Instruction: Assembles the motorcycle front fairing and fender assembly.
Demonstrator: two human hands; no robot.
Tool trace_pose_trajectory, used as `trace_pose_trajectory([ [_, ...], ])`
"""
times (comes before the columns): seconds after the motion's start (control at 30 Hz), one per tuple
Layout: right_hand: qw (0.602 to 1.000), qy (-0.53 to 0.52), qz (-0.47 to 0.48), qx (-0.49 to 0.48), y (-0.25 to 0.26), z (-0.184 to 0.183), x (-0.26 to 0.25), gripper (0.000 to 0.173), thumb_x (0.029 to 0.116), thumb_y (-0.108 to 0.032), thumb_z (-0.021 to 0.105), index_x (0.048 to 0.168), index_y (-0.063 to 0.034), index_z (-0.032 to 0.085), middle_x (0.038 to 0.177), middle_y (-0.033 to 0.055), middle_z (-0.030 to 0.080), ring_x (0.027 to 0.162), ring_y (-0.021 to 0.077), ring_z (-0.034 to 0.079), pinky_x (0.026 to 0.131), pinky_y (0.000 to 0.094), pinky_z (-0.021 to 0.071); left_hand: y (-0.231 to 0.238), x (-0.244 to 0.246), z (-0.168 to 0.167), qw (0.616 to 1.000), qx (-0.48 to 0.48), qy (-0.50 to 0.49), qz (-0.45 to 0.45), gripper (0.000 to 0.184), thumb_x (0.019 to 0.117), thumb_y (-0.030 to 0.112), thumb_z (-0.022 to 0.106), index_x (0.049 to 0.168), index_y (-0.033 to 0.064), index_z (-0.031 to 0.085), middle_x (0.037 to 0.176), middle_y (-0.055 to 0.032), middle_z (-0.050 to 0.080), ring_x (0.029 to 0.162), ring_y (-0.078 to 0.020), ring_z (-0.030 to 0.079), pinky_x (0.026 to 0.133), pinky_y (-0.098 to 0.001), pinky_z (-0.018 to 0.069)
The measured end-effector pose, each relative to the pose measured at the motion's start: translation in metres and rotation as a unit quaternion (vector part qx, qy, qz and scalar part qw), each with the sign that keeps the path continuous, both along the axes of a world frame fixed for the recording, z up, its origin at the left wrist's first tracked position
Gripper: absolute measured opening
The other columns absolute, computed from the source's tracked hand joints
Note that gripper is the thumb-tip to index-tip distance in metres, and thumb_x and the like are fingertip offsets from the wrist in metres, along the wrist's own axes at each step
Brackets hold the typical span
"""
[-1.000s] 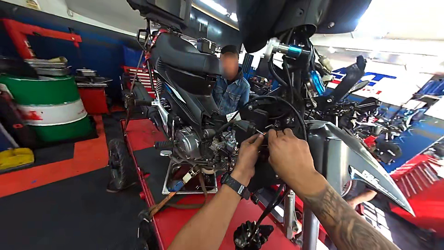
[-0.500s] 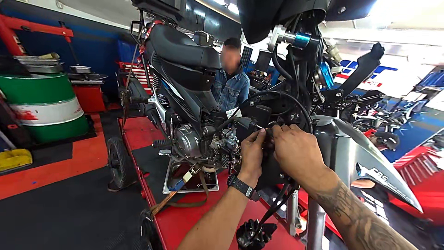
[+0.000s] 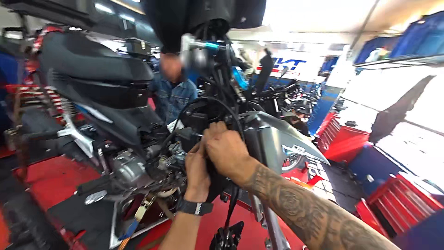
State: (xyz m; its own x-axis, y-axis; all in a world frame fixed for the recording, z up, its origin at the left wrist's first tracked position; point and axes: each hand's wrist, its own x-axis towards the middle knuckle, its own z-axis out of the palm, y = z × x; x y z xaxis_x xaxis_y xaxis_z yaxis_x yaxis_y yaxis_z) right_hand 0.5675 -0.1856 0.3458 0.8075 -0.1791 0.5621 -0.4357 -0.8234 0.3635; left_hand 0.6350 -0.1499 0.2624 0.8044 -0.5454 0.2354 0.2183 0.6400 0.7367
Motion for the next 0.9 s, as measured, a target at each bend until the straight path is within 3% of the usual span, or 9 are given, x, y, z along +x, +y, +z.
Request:
trace_pose_trajectory([
  [0.13, 0.999, 0.005, 0.037, -0.015, -0.006, 0.004, 0.002, 0.02, 0.093, -0.002, 0.061, 0.112, 0.0, 0.065, 0.118, 0.0189, 0.061, 0.102, 0.0339, 0.065, 0.061, 0.04, 0.0567, -0.001, 0.006, 0.003, 1.0, 0.02, -0.011, -0.01, 0.032, 0.1031, 0.039, 0.058, 0.099, 0.0104, 0.072, 0.084, -0.0044, 0.071, 0.074, -0.013, 0.068, 0.066, -0.0338, 0.0585],
  [0.27, 0.999, -0.007, 0.015, 0.039, -0.003, 0.007, 0.0, 0.028, 0.0926, -0.001, 0.062, 0.12, 0.0013, 0.063, 0.124, 0.0254, 0.057, 0.103, 0.0414, 0.066, 0.063, 0.0476, 0.0596, -0.007, 0.006, 0.007, 1.0, 0.014, 0.02, 0.003, 0.034, 0.1, 0.041, 0.063, 0.097, 0.0087, 0.073, 0.081, -0.005, 0.071, 0.07, -0.0137, 0.068, 0.063, -0.0348, 0.0588],
  [0.4, 1.0, -0.006, 0.012, 0.011, -0.004, 0.004, -0.003, 0.026, 0.0919, -0.004, 0.064, 0.117, 0.0034, 0.064, 0.117, 0.0253, 0.062, 0.105, 0.0433, 0.065, 0.064, 0.0504, 0.0579, 0.006, 0.001, 0.003, 0.999, 0.035, 0.004, -0.029, 0.046, 0.0961, 0.059, 0.06, 0.11, 0.0179, 0.073, 0.089, -0.0032, 0.071, 0.072, -0.0132, 0.067, 0.063, -0.0329, 0.0572],
  [0.53, 0.997, 0.065, -0.036, -0.006, 0.001, 0.01, -0.012, 0.035, 0.0881, -0.012, 0.067, 0.12, 0.0016, 0.066, 0.109, 0.0186, 0.068, 0.112, 0.04, 0.063, 0.068, 0.0501, 0.0565, 0.007, 0.006, 0.004, 0.997, 0.052, -0.003, -0.057, 0.043, 0.0992, 0.057, 0.057, 0.117, 0.0199, 0.071, 0.083, -0.0007, 0.065, 0.062, -0.0096, 0.057, 0.056, -0.0274, 0.0501],
  [0.7, 0.999, 0.031, -0.005, -0.032, -0.002, 0.009, -0.011, 0.023, 0.0804, -0.008, 0.075, 0.103, -0.0046, 0.072, 0.102, 0.0142, 0.067, 0.102, 0.0369, 0.065, 0.06, 0.0491, 0.0551, 0.001, 0.014, 0.001, 0.997, 0.013, 0.008, -0.071, 0.033, 0.1046, 0.041, 0.055, 0.117, 0.014, 0.07, 0.077, -0.0009, 0.062, 0.057, -0.0075, 0.052, 0.053, -0.0234, 0.0473],
  [0.8, 0.998, 0.015, 0.012, -0.067, -0.005, 0.004, -0.008, 0.025, 0.0803, -0.003, 0.075, 0.105, -0.0047, 0.068, 0.108, 0.0156, 0.063, 0.107, 0.0376, 0.063, 0.06, 0.0467, 0.056, 0.0, 0.015, 0.003, 0.997, 0.023, 0.034, -0.07, 0.046, 0.0987, 0.053, 0.061, 0.111, 0.0107, 0.073, 0.079, -0.005, 0.068, 0.058, -0.0109, 0.059, 0.054, -0.0268, 0.0519],
  [0.9, 0.997, 0.014, -0.018, -0.076, -0.003, 0.005, -0.004, 0.033, 0.0794, -0.002, 0.076, 0.111, -0.004, 0.065, 0.112, 0.0183, 0.06, 0.111, 0.0405, 0.061, 0.059, 0.0465, 0.0564, 0.0, 0.01, 0.01, 0.997, 0.054, 0.047, -0.044, 0.051, 0.0933, 0.059, 0.065, 0.103, 0.0099, 0.074, 0.076, -0.0054, 0.068, 0.054, -0.0114, 0.058, 0.05, -0.0274, 0.0506],
])
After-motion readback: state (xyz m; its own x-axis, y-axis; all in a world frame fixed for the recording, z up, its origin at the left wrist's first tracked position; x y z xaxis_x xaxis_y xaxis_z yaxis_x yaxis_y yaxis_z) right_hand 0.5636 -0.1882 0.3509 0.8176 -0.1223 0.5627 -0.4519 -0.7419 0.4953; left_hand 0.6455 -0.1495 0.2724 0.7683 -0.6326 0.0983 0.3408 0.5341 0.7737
